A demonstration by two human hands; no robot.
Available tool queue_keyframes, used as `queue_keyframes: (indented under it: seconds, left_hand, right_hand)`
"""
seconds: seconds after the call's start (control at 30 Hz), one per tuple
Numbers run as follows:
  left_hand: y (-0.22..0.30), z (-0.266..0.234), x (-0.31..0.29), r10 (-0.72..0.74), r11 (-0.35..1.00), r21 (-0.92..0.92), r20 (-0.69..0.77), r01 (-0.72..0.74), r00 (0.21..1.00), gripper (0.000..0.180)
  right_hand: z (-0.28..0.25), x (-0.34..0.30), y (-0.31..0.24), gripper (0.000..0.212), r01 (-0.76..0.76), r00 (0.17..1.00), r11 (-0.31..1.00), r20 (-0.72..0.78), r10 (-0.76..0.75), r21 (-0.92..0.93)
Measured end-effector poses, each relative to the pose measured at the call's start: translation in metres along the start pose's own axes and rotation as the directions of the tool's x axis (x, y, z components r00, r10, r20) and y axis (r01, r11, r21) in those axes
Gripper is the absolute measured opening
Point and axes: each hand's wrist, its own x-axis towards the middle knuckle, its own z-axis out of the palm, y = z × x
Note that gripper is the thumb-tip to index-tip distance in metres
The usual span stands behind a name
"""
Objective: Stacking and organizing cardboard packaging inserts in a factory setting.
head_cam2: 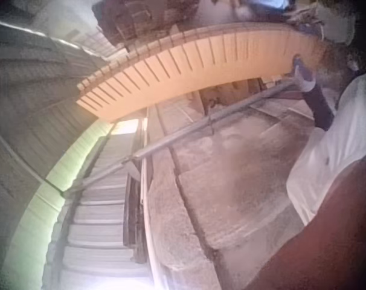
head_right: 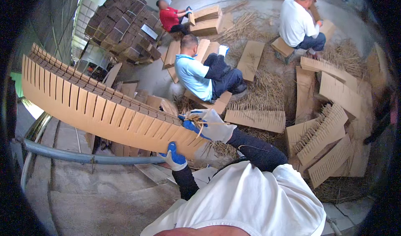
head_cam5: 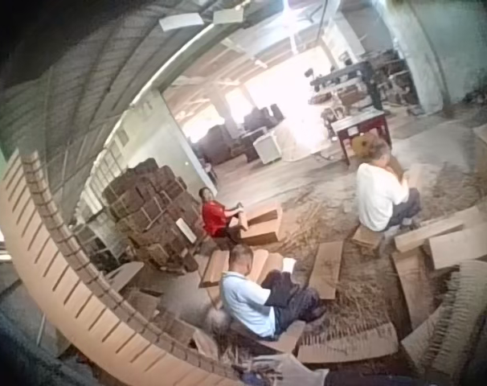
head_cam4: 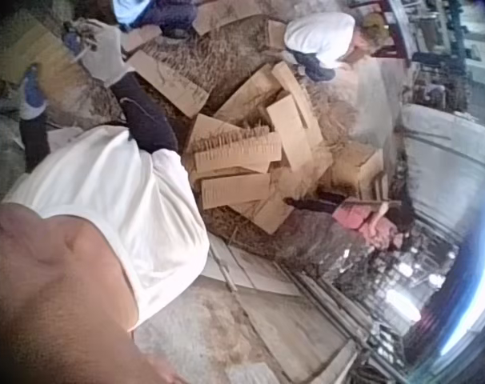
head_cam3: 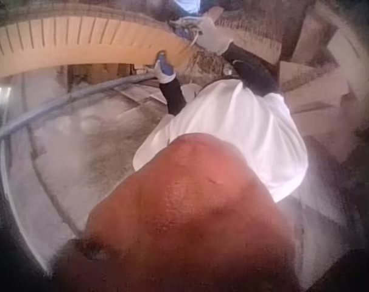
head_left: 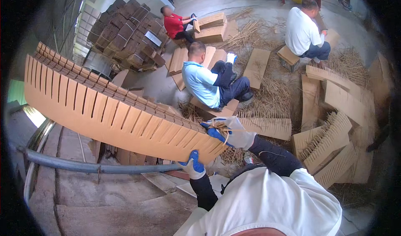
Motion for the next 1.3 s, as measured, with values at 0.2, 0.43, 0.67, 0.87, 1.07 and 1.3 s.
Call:
queue_keyframes:
  seconds: [0.2, 0.43, 0.67, 0.87, 1.07, 1.3]
  left_hand:
    - [-0.014, 0.002, -0.001, 0.167, 0.978, 0.135, -0.03, -0.161, 0.986, 0.063]
    - [0.012, 0.021, -0.004, 0.015, 1.0, -0.01, 0.038, -0.015, 0.999, 0.062]
    - [0.005, 0.022, -0.006, -0.017, 0.999, -0.042, -0.056, 0.015, 0.998, 0.056]
    - [0.02, 0.031, -0.003, -0.063, 0.997, -0.045, -0.001, 0.063, 0.998, 0.059]
    - [0.019, 0.032, 0.0, -0.011, 1.0, -0.028, 0.041, 0.012, 0.999, 0.059]
    - [0.015, 0.031, 0.0, -0.052, 0.998, -0.034, -0.038, 0.051, 0.998, 0.055]
  right_hand:
    - [-0.006, 0.001, -0.001, 0.017, -0.12, 0.992, 0.993, 0.026, 0.12, -0.006]
    - [-0.004, -0.003, 0.008, 0.019, -0.025, 0.998, 0.995, -0.062, 0.019, -0.101]
    - [0.002, -0.003, 0.019, 0.019, 0.027, 0.99, 0.999, -0.139, -0.029, -0.02]
    - [0.002, -0.005, 0.018, 0.021, -0.074, 0.991, 0.988, -0.101, 0.088, 0.139]
    - [-0.005, -0.004, 0.028, 0.026, -0.06, 0.997, 0.99, -0.046, 0.055, -0.129]
    - [-0.008, 0.0, 0.033, 0.032, -0.188, 0.982, 0.977, 0.0, 0.189, 0.104]
